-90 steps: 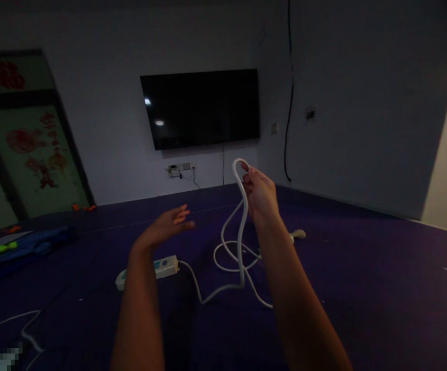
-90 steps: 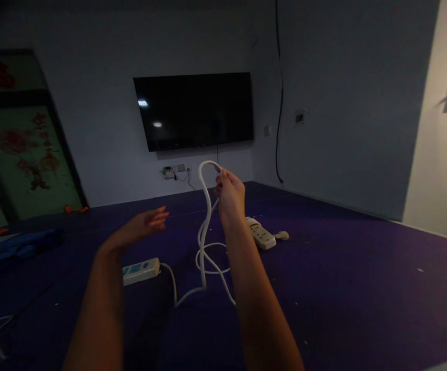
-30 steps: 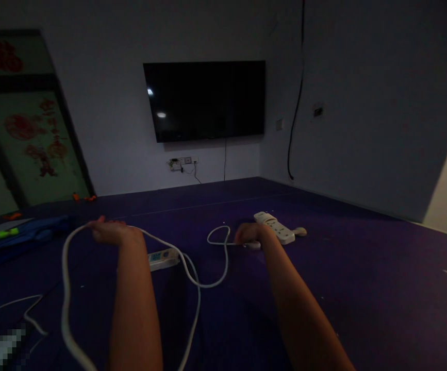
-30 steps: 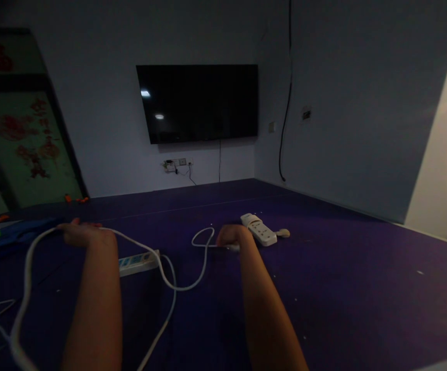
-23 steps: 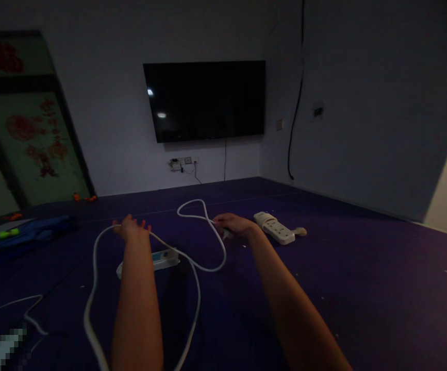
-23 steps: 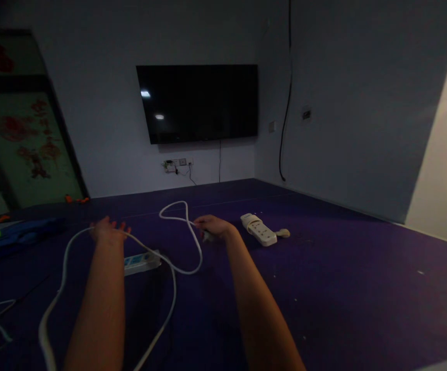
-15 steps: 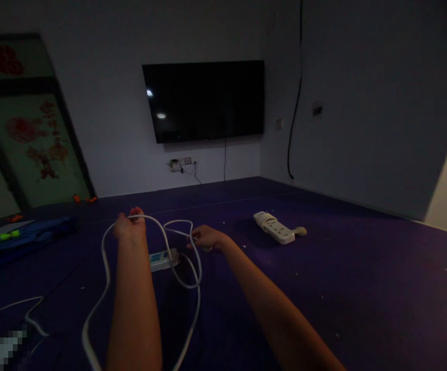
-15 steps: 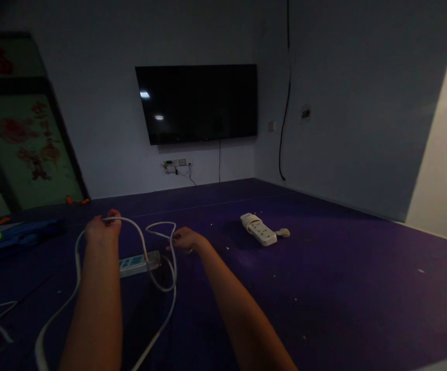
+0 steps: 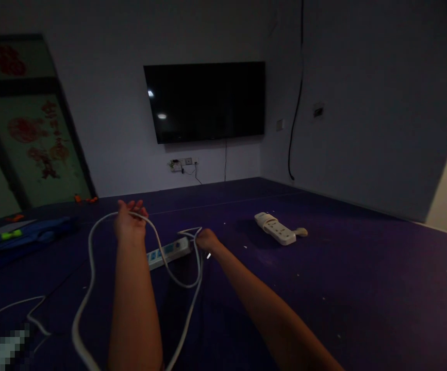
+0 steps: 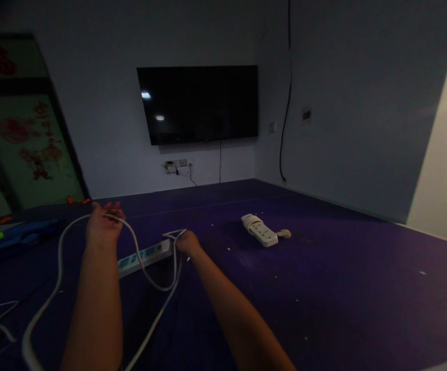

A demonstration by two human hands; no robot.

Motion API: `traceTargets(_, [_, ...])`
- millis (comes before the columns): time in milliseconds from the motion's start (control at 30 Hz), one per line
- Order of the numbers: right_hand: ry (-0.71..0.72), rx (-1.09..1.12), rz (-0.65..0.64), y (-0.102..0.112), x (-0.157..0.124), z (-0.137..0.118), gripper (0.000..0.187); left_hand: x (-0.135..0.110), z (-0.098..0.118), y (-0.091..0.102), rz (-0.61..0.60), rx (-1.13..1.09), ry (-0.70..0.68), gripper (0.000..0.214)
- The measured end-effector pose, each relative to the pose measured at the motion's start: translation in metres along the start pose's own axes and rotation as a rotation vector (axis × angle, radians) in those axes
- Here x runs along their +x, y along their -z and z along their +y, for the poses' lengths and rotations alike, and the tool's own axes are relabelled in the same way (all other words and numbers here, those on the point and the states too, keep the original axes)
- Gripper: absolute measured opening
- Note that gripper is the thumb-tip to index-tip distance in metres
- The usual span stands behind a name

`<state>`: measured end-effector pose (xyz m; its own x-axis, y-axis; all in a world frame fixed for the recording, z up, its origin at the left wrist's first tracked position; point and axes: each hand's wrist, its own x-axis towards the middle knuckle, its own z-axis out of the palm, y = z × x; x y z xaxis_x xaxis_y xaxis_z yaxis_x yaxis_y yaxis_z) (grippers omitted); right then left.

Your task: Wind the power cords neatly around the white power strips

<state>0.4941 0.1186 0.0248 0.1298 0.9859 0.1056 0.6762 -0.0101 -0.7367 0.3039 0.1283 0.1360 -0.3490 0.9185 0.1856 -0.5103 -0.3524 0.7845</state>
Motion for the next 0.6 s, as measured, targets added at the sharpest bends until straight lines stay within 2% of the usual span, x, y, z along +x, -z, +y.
traceTargets(67, [-0.007, -0.003, 0.115, 0.015, 0.004, 0.006, 0.022, -0.012, -0.010, -0.013, -0.091, 0.104, 0.045, 0.027])
traceTargets(133, [-0.028, -0.010, 0.220, 0.029, 0.006, 0.012, 0.025, -0.026, -0.026, -0.028, -0.289, 0.325, 0.014, 0.030])
traceTargets(200, [-0.056, -0.019, 0.302, 0.042, 0.008, 0.018, 0.026, -0.042, -0.046, -0.043, -0.516, 0.594, 0.061, 0.037])
traceTargets(300, [-0.099, -0.033, 0.383, 0.057, 0.010, 0.025, 0.023, -0.066, -0.077, -0.061, -0.631, 0.687, 0.139, 0.048])
traceTargets(367, [-0.122, -0.038, 0.422, 0.065, 0.011, 0.029, 0.021, -0.076, -0.091, -0.068, -0.705, 0.710, 0.191, 0.040])
traceTargets(467, [-0.130, -0.037, 0.475, 0.075, 0.013, 0.034, 0.019, -0.079, -0.096, -0.069, -0.757, 0.720, 0.237, 0.023])
traceTargets(533, [-0.132, -0.038, 0.504, 0.081, 0.014, 0.038, 0.018, -0.071, -0.091, -0.066, -0.718, 0.699, 0.230, 0.012])
traceTargets(600, [-0.145, -0.042, 0.528, 0.088, 0.013, 0.043, 0.017, -0.057, -0.080, -0.060, -0.624, 0.640, 0.193, 0.008])
